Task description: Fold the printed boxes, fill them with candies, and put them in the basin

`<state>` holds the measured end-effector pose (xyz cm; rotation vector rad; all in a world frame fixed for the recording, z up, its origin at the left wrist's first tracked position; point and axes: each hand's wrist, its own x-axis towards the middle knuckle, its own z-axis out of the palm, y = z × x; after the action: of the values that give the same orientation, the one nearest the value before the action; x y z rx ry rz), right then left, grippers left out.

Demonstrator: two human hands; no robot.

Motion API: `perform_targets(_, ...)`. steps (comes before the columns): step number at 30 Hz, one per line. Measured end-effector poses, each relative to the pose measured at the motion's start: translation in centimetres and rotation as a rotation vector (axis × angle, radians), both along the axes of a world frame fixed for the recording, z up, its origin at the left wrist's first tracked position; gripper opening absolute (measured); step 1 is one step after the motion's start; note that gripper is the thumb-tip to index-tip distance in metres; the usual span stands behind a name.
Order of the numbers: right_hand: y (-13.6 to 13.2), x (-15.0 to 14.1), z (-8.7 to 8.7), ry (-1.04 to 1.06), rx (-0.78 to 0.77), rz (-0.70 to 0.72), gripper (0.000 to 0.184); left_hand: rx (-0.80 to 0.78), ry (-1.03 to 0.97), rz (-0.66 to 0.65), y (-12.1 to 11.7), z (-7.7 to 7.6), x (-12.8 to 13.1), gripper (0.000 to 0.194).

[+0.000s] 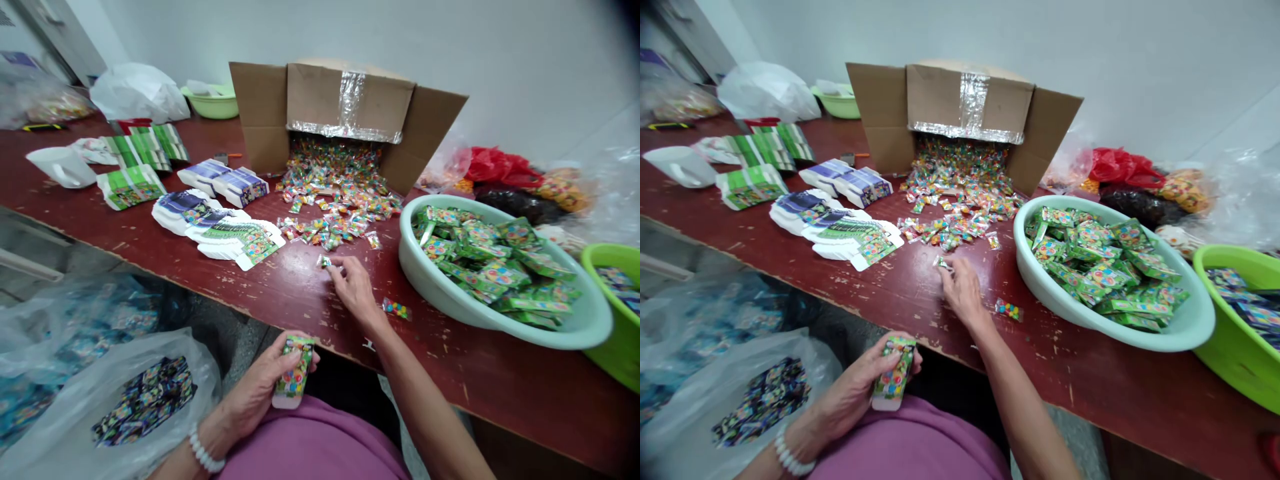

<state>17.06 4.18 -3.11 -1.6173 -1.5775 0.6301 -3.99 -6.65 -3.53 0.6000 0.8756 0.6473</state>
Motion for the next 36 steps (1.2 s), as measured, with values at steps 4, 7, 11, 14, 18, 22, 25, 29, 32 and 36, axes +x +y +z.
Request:
perform_targets(4, 3.6, 1.4, -1.7, -0.057, -0.053, -0.095, 0.012, -0.019, 0.115, 0.002, -0.2, -0.7, -3.2, 0.030)
perform_targets(7, 3.8, 1.8, -2.5, -0.021, -0.098, -0.074, 0.015, 0.163, 0.340, -0.153, 0.6, -0.4, -6.8, 0.028)
perform_targets(11, 2.3, 1.7, -2.3, 0.151, -0.180, 0.011, 0.024, 0.230, 0.576, -0.523, 1.5, 0.0, -10.6, 0.029)
perform_targets(14, 0.3, 1.0, -1.0, 0.319, -0.250, 0.105, 0.031, 0.195, 0.560, -0.548, 1.9, -0.1, -10.9, 0.022)
perform_targets(18, -2.9, -0.3, 1.0, 0.658, -0.357, 0.269, 0.028, 0.181, 0.400, -0.335, 2.7, 0.7, -8.3, 0.028)
perform_targets(22, -5.1, -1.1, 2.5, 0.582, -0.362, 0.453, 0.014, 0.266, 0.288, -0.267, 3.3, 2.2, -5.3, 0.033)
perform_targets(25, -5.9, -1.5, 3.2, 0.283, -0.190, 0.556, 0.011, 0.340, 0.283, -0.291, 3.2, 3.0, -4.0, 0.032)
perform_targets(29, -6.1, -2.4, 3.8, 0.099, 0.015, 0.587, 0.014, 0.397, 0.314, -0.277, 2.8, 3.2, -2.9, 0.028)
perform_targets(32, -6.4, -3.2, 3.9, 0.220, -0.001, 0.531, 0.025, 0.392, 0.281, -0.221, 2.7, 2.9, -2.3, 0.028)
perform_targets(36, -6.7, -3.5, 3.8, 0.355, -0.036, 0.483, 0.016, 0.234, 0.188, -0.059, 2.9, 2.7, -1.3, 0.037)
